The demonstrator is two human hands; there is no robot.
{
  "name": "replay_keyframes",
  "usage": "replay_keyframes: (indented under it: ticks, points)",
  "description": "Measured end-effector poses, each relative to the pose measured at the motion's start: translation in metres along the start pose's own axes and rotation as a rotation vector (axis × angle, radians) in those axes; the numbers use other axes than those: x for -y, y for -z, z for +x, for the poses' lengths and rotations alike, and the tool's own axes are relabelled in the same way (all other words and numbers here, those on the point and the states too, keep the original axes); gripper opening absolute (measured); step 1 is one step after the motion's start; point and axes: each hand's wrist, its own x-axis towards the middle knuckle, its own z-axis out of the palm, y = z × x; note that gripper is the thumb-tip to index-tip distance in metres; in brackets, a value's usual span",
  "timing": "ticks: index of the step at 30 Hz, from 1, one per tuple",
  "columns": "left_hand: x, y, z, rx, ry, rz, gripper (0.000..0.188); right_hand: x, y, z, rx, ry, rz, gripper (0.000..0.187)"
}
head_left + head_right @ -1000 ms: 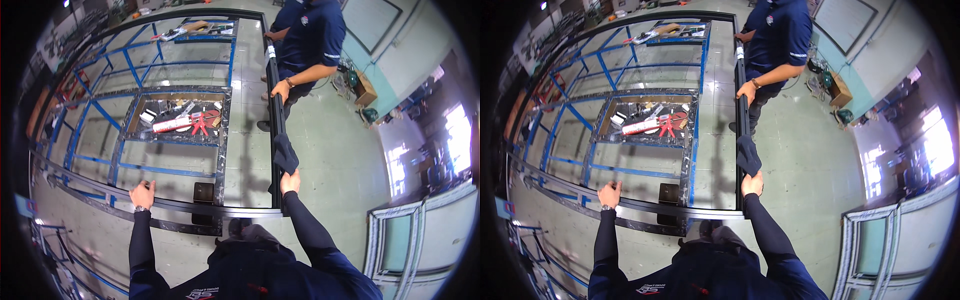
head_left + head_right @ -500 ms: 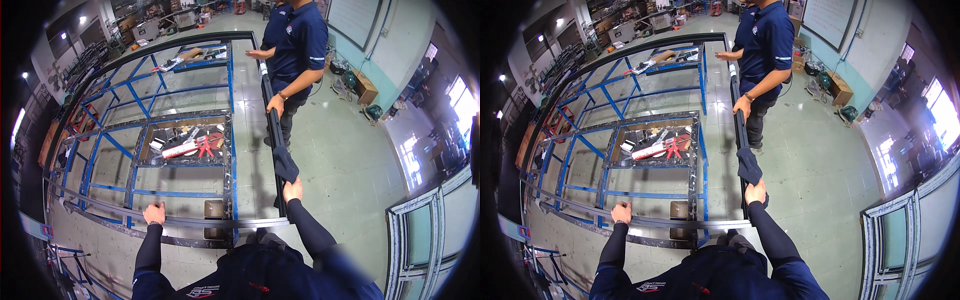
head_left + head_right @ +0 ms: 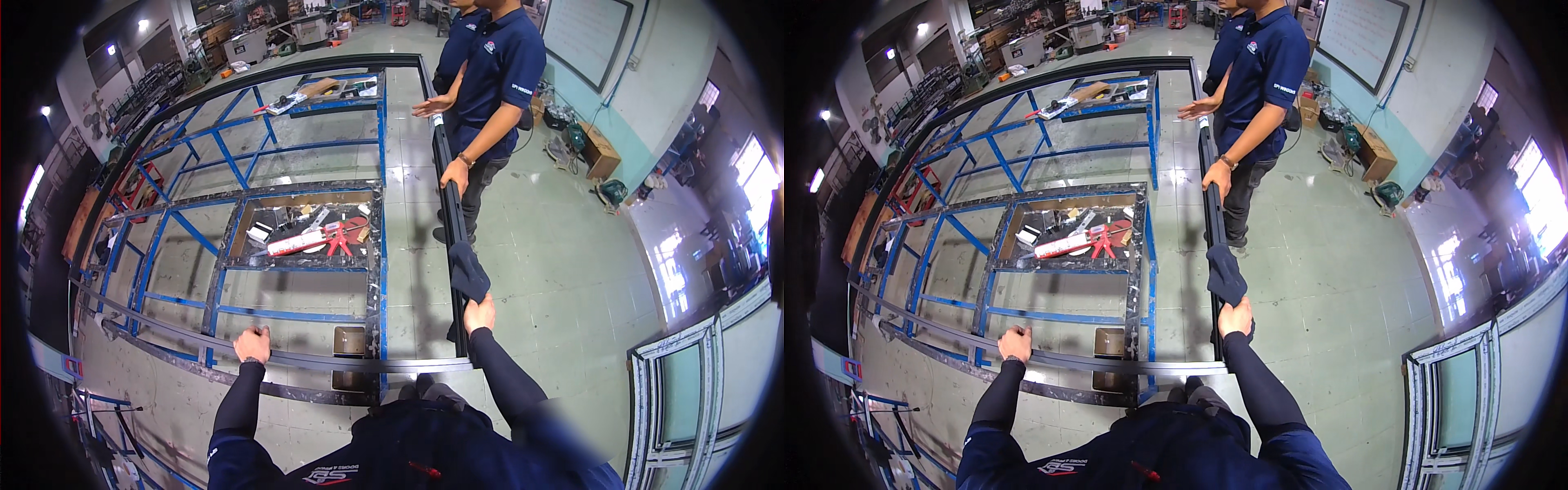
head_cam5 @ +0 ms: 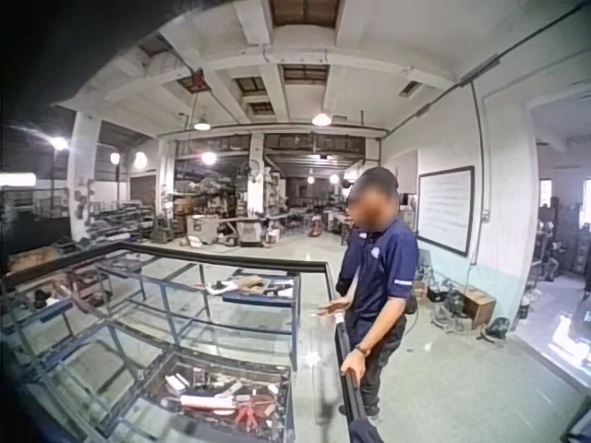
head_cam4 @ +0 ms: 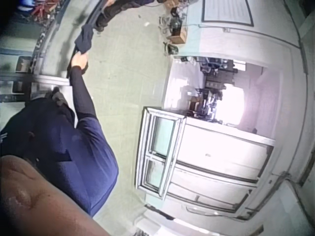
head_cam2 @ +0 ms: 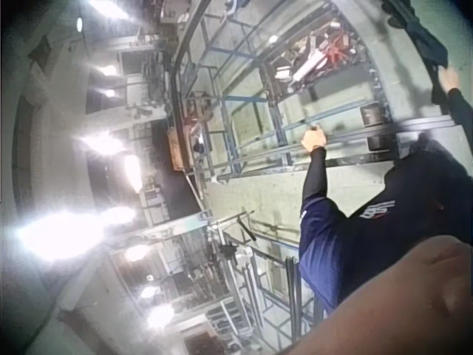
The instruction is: The person wipes long metal window frames with a dark cloth in a workshop. They handle the frames one at a time, lifting them from a rack, wiping along the length, and placing them back or stacking them on a workbench.
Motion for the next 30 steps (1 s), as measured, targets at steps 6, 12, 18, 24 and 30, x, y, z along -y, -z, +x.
replay_keyframes:
  ticks: [6,12,18,24,30]
  points:
    - [-0.0043,-0.0011,0.0009,0.000,-0.008,-0.015,0.036,-0.0104,-0.0049,0.0034,-0.065,0.026,-0.009,0.039]
    - [-0.0019,-0.0001,-0.0006,-0.010,-0.009,-0.014,0.036,-0.0034,-0.0006,0.0000,-0.031,0.016,-0.004,0.040]
    - [-0.0034,-0.0013,0.0006,-0.010,0.000,-0.008,0.036,-0.0046,-0.0005,0.0027,-0.026,0.018,0.022,0.040]
    - [0.0007,-0.0036,0.0007,-0.027,-0.001,-0.012,0.037,-0.0059,-0.0029,0.0015,-0.032,0.032,0.019,0.040]
    - [0.0018,-0.0052,0.0013,-0.039,-0.004,-0.028,0.036,-0.0078,-0.0041,0.0034,-0.033,0.025,0.019,0.040]
